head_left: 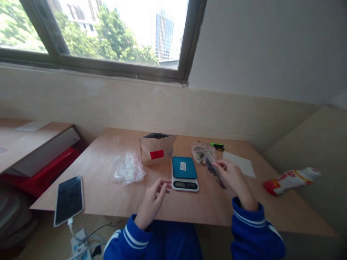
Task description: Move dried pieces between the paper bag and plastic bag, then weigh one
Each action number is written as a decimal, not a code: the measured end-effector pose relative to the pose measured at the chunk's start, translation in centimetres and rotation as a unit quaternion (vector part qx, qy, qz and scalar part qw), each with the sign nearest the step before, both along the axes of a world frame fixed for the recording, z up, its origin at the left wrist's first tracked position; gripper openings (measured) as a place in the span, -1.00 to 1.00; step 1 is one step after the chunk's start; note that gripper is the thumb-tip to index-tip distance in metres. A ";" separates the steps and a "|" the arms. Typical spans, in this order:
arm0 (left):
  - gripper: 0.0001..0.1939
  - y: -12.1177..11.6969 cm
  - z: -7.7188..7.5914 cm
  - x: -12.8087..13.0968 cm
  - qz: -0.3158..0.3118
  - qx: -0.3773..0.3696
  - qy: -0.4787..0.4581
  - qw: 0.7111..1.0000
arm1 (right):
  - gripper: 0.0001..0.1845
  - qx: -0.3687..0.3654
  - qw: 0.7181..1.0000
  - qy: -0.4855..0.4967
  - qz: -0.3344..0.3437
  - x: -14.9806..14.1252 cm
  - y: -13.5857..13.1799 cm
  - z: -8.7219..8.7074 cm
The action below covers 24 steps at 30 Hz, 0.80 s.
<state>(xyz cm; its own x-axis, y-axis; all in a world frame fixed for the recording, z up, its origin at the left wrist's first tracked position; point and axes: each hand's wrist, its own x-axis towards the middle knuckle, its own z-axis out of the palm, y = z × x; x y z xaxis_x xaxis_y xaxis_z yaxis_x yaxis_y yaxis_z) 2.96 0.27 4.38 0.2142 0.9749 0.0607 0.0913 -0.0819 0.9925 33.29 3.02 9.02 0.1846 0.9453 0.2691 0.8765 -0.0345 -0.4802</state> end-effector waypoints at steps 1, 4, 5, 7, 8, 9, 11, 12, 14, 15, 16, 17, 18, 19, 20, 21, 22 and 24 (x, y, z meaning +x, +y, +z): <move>-0.69 -0.7 0.4 0.9 -0.036 -0.006 -0.013 0.999 | -0.70 0.019 0.999 0.039 0.023 -2.1 -0.7 0.3; -0.66 -1.7 0.3 2.4 -0.070 -0.035 -0.059 0.995 | -0.71 0.017 0.986 0.142 0.087 -9.1 -1.8 -0.5; -0.63 -1.7 -0.1 2.5 -0.061 -0.054 -0.078 0.994 | -0.73 0.002 0.980 0.171 0.101 -11.3 -1.9 -1.3; -0.56 -1.4 -1.4 2.2 -0.017 -0.095 -0.111 0.989 | -0.73 -0.028 0.970 0.215 0.110 -15.1 -1.8 -3.3; -0.53 -1.1 -2.2 1.8 0.014 -0.110 -0.123 0.986 | -0.72 -0.041 0.964 0.235 0.115 -16.6 -1.7 -4.4; -0.50 -0.9 -2.9 1.3 0.042 -0.122 -0.133 0.983 | -0.68 -0.052 0.958 0.256 0.116 -17.9 -1.7 -5.4; -0.46 -0.6 -4.2 0.3 0.079 -0.136 -0.150 0.976 | -0.59 -0.061 0.942 0.307 0.122 -19.5 -1.7 -7.3; -0.46 -0.5 -4.7 -0.2 0.087 -0.139 -0.155 0.974 | -0.56 -0.064 0.930 0.340 0.126 -20.0 -1.8 -8.1; -0.46 -0.4 -5.3 -0.8 0.090 -0.136 -0.149 0.975 | -0.51 -0.078 0.898 0.414 0.130 -20.5 -2.1 -9.4; -0.48 -0.4 -5.5 -1.0 0.088 -0.133 -0.137 0.978 | -0.48 -0.090 0.880 0.447 0.132 -20.5 -2.2 -9.9; -0.50 -0.4 -5.7 -1.1 0.083 -0.131 -0.120 0.981 | -0.45 -0.102 0.865 0.473 0.133 -20.5 -2.5 -10.3; -0.53 -0.4 -5.8 -1.2 0.075 -0.130 -0.102 0.983 | -0.43 -0.112 0.854 0.490 0.135 -20.4 -2.7 -10.6; -0.56 -0.4 -6.0 -1.2 0.068 -0.128 -0.084 0.986 | -0.43 -0.118 0.846 0.501 0.138 -20.3 -2.9 -10.9; -0.58 -0.4 -6.1 -1.2 0.061 -0.126 -0.069 0.988 | -0.44 -0.121 0.843 0.506 0.140 -20.2 -3.1 -11.0; -0.60 -0.4 -6.3 -1.3 0.058 -0.123 -0.054 0.989 | -0.45 -0.120 0.841 0.509 0.141 -20.2 -3.3 -11.1; -0.61 -0.4 -6.4 -1.3 0.059 -0.117 -0.037 0.991 | -0.47 -0.117 0.839 0.513 0.140 -20.1 -3.4 -11.1; -0.62 -0.4 -6.5 -1.4 0.063 -0.109 -0.020 0.992 | -0.47 -0.114 0.835 0.520 0.137 -20.1 -3.5 -11.0; -0.63 -0.3 -6.4 -1.6 0.067 -0.095 0.007 0.993 | -0.47 -0.114 0.826 0.536 0.134 -20.1 -3.6 -10.8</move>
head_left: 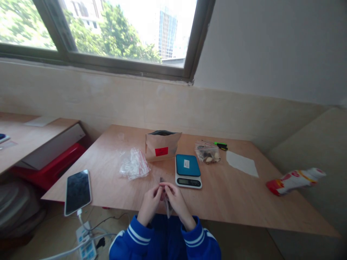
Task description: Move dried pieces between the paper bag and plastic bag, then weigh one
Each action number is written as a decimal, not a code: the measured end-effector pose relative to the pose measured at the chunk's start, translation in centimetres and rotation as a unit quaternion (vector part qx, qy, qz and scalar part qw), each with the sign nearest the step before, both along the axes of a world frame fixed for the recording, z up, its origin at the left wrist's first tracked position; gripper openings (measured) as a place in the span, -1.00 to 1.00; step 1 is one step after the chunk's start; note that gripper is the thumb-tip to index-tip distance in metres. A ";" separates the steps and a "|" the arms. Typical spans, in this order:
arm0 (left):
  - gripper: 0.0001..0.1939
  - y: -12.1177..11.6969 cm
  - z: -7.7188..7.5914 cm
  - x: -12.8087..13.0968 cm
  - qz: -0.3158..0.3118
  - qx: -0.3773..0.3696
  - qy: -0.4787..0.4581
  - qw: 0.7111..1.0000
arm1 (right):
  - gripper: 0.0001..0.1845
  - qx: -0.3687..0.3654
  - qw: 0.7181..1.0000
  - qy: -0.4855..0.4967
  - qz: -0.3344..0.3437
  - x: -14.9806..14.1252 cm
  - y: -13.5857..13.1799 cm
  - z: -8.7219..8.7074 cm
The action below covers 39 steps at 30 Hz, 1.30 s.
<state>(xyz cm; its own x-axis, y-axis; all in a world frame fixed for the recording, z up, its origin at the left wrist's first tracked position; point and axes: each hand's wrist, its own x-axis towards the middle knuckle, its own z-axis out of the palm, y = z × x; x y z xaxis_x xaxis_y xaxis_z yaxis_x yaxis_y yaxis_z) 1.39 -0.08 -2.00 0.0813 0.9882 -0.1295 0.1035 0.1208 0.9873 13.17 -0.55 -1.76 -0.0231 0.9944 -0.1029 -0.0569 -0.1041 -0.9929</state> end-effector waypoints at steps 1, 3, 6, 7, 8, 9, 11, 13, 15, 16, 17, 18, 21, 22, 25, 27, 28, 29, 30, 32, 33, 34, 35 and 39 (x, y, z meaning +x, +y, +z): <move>-0.63 0.0 0.1 -0.1 -0.006 0.003 0.005 1.000 | -0.46 -0.002 1.000 0.007 0.000 0.0 0.0 0.2; -0.60 0.1 0.5 -0.2 -0.029 -0.001 -0.007 1.000 | -0.46 -0.002 1.000 0.007 0.003 0.1 -0.1 0.5; -0.58 0.1 1.3 -0.3 -0.038 0.000 -0.048 0.998 | -0.53 0.012 1.000 -0.018 0.017 0.4 -0.4 1.0; -0.58 0.1 1.5 -0.2 -0.026 0.007 -0.060 0.998 | -0.57 0.016 0.999 -0.026 0.022 0.5 -0.5 1.2; -0.58 0.0 1.7 -0.2 -0.007 0.014 -0.070 0.997 | -0.62 0.019 0.999 -0.033 0.026 0.6 -0.7 1.4; -0.57 0.0 1.9 -0.1 0.016 0.020 -0.075 0.997 | -0.66 0.023 0.999 -0.041 0.028 0.7 -0.9 1.6; -0.55 -0.2 2.1 0.0 0.055 0.022 -0.075 0.995 | -0.72 0.030 0.998 -0.056 0.029 0.6 -1.3 1.9; -0.56 -0.3 2.3 0.1 0.071 0.019 -0.077 0.994 | -0.75 0.032 0.997 -0.058 0.037 0.5 -1.5 2.2; -0.57 -0.5 2.4 0.2 0.070 0.014 -0.087 0.994 | -0.75 0.026 0.997 -0.052 0.043 0.2 -1.7 2.6; -0.58 -0.6 2.5 0.3 0.068 0.012 -0.092 0.993 | -0.75 0.025 0.997 -0.052 0.044 0.2 -1.7 2.8; -0.59 -0.7 2.6 0.3 0.065 0.012 -0.095 0.993 | -0.76 0.026 0.997 -0.056 0.042 0.1 -1.8 3.0; -0.59 -0.7 2.7 0.2 0.059 0.015 -0.095 0.994 | -0.76 0.028 0.997 -0.062 0.038 0.1 -1.8 3.3; -0.57 -0.8 3.1 0.1 0.023 0.032 -0.088 0.995 | -0.74 0.041 0.995 -0.088 0.018 0.0 -1.9 4.0; -0.57 -0.8 3.2 0.1 0.009 0.040 -0.084 0.996 | -0.74 0.046 0.994 -0.100 0.005 -0.1 -2.0 4.2; -0.58 -0.9 3.4 0.1 -0.027 0.072 -0.071 0.995 | -0.75 0.064 0.988 -0.136 -0.038 0.0 -2.1 4.7; -0.58 -1.1 3.5 0.2 -0.030 0.093 -0.061 0.993 | -0.76 0.080 0.979 -0.159 -0.095 0.5 -1.7 4.7; -0.57 -1.3 3.5 0.2 -0.027 0.101 -0.056 0.993 | -0.76 0.086 0.972 -0.168 -0.140 1.1 -1.4 4.7; -0.56 -1.5 3.5 0.1 -0.022 0.106 -0.050 0.993 | -0.75 0.089 0.963 -0.170 -0.191 1.8 -1.1 4.8; -0.54 -1.6 3.6 0.0 -0.016 0.109 -0.045 0.993 | -0.74 0.089 0.953 -0.164 -0.238 2.6 -0.7 5.0; -0.52 -1.9 3.5 -0.2 -0.016 0.108 -0.036 0.993 | -0.69 0.087 0.945 -0.127 -0.287 4.2 -0.1 5.7; -0.51 -1.9 3.5 -0.3 -0.017 0.104 -0.038 0.994 | -0.66 0.089 0.949 -0.107 -0.283 4.9 0.1 6.2; -0.50 -1.9 3.4 -0.4 -0.017 0.101 -0.051 0.993 | -0.65 0.094 0.954 -0.093 -0.270 5.3 0.1 6.9; -0.48 -1.8 3.2 -0.5 -0.015 0.100 -0.077 0.992 | -0.65 0.101 0.958 -0.086 -0.255 5.5 -0.1 7.7; -0.47 -1.3 1.9 0.2 0.036 0.064 -0.239 0.968 | -0.66 0.109 0.970 -0.049 -0.213 4.7 -1.3 10.5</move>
<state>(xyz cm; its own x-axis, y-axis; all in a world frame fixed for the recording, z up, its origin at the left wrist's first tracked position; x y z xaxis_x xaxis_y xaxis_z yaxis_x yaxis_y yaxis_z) 1.62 -1.41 -0.07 0.0312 0.9991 0.0299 -0.3723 -0.0162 0.9280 17.84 -1.88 8.69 0.3935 0.9101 0.1298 0.0466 0.1212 -0.9915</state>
